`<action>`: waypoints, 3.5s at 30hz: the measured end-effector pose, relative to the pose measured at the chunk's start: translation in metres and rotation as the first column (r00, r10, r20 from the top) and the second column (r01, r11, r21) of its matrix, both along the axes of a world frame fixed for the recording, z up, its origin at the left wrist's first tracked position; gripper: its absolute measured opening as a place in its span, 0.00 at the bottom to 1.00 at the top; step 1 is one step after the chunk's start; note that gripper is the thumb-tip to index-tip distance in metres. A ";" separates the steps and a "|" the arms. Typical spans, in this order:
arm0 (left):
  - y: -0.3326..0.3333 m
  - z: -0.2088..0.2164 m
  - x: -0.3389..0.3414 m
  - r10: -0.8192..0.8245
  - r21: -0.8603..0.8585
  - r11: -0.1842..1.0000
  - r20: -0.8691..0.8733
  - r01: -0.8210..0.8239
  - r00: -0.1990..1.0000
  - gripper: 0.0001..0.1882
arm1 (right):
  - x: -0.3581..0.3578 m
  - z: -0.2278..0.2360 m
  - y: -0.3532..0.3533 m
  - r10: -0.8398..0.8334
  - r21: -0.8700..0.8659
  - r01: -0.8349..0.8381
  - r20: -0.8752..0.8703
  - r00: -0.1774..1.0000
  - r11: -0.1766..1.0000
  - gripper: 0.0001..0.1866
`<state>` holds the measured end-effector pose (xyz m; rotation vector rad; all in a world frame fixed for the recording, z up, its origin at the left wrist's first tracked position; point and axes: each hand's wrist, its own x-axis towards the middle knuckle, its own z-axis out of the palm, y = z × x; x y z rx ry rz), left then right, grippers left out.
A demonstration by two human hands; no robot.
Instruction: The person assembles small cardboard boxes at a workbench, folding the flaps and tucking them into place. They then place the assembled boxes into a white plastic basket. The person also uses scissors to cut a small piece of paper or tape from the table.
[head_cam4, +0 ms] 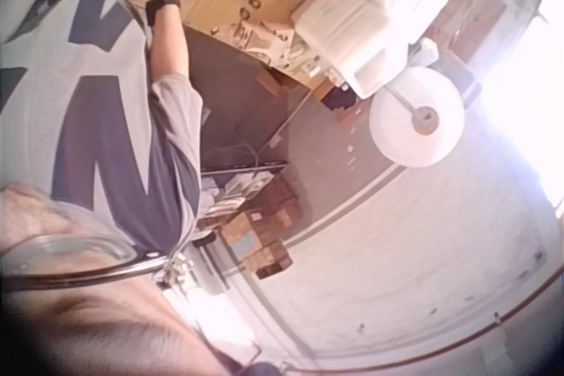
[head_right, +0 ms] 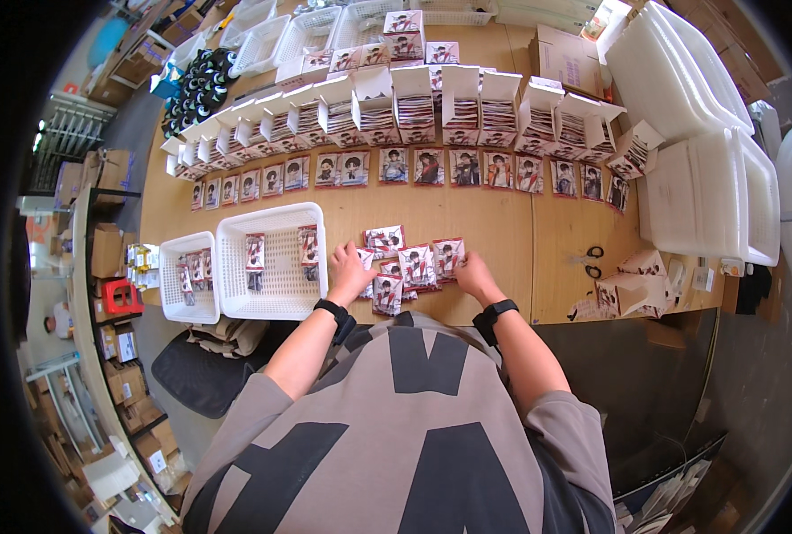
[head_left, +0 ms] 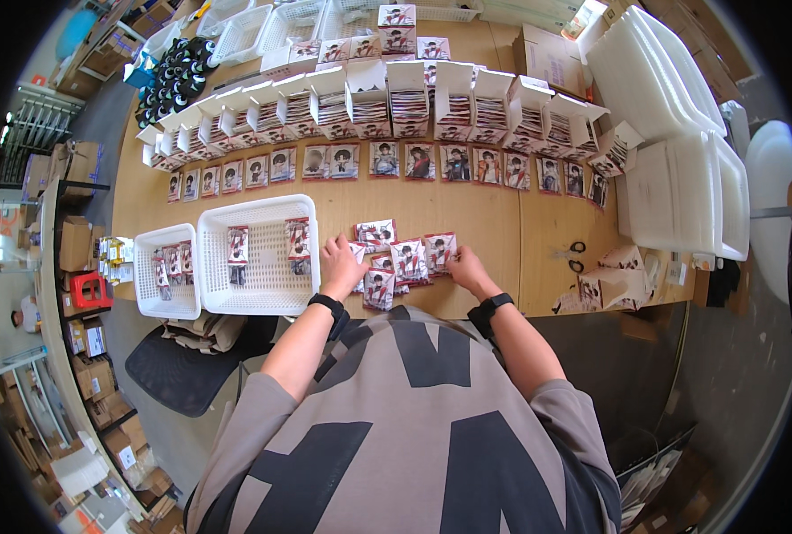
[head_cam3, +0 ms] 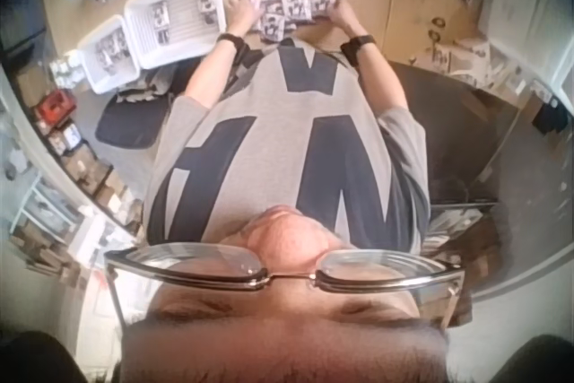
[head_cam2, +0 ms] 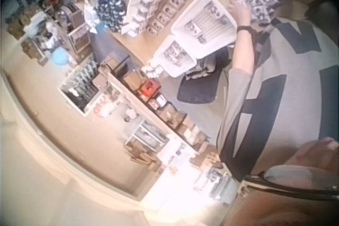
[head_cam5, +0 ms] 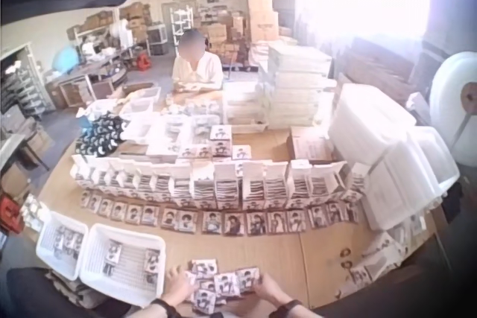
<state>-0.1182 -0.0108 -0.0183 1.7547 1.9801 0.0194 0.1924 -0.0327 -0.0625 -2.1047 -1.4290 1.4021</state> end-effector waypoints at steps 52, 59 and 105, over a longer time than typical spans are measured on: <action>-0.042 0.023 0.019 -0.770 -0.122 0.630 -0.225 0.767 0.597 0.69 | 0.003 0.035 -0.002 -0.087 0.042 0.089 -0.063 0.994 0.995 0.19; -0.045 0.007 0.018 -0.765 -0.074 0.629 -0.234 0.773 0.600 0.59 | 0.085 0.109 -0.074 -0.187 0.289 0.179 -0.001 0.982 0.940 0.17; -0.027 0.123 0.367 -0.379 -0.237 0.795 0.523 0.558 0.763 0.29 | 0.387 0.203 -0.112 -0.158 0.221 0.091 0.305 0.939 0.971 0.15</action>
